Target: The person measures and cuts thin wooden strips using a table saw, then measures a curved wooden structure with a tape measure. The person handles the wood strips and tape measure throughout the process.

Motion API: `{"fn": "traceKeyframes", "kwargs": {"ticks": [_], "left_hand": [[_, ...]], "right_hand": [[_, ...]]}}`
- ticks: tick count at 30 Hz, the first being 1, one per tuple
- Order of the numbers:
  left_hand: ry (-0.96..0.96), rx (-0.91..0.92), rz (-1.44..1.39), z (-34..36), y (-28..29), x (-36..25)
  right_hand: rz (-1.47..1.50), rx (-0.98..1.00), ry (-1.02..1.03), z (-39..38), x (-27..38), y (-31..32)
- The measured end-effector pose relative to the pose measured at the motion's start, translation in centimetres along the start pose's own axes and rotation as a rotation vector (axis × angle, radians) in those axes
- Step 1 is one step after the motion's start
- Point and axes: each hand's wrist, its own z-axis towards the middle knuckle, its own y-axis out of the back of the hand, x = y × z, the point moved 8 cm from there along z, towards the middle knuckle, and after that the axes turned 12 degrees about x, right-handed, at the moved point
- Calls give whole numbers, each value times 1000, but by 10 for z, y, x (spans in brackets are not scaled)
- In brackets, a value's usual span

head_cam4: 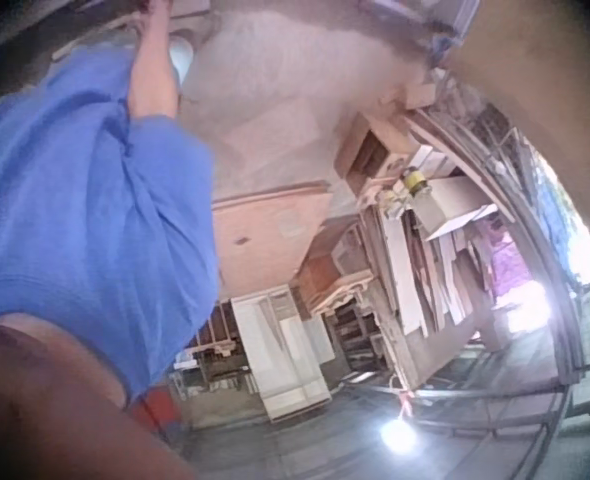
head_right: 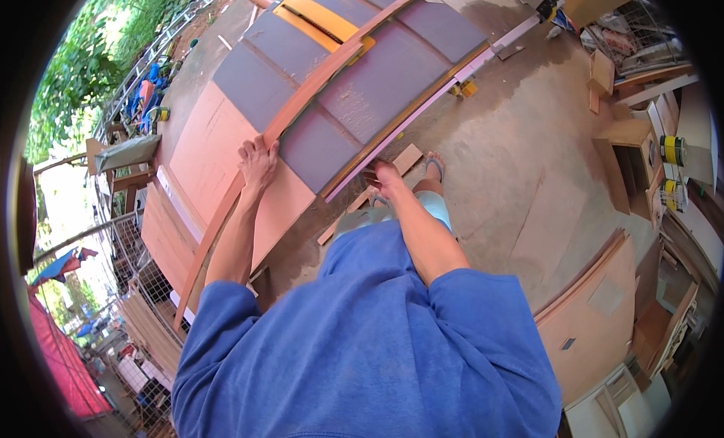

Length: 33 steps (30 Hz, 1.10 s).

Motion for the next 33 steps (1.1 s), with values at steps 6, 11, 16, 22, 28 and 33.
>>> {"fn": "traceKeyframes", "kwargs": {"ticks": [6, 11, 16, 22, 28, 33], "left_hand": [[10, 22, 26, -7, 3, 2], [22, 89, -1, -3, -2, -3], [69, 166, -10, -3, -16, -1], [57, 125, 73, 20, -25, 19], [15, 139, 65, 31, -36, 31], [-6, 89, 109, 20, -38, 55]], "right_hand": [[209, 6, 124, 13, -14, -33], [475, 92, 156, 62, -63, -53], [623, 111, 260, 81, -85, -72], [544, -105, 453, 79, -70, -75], [476, -23, 533, 65, -40, -73], [518, 32, 520, 85, -43, -76]]}}
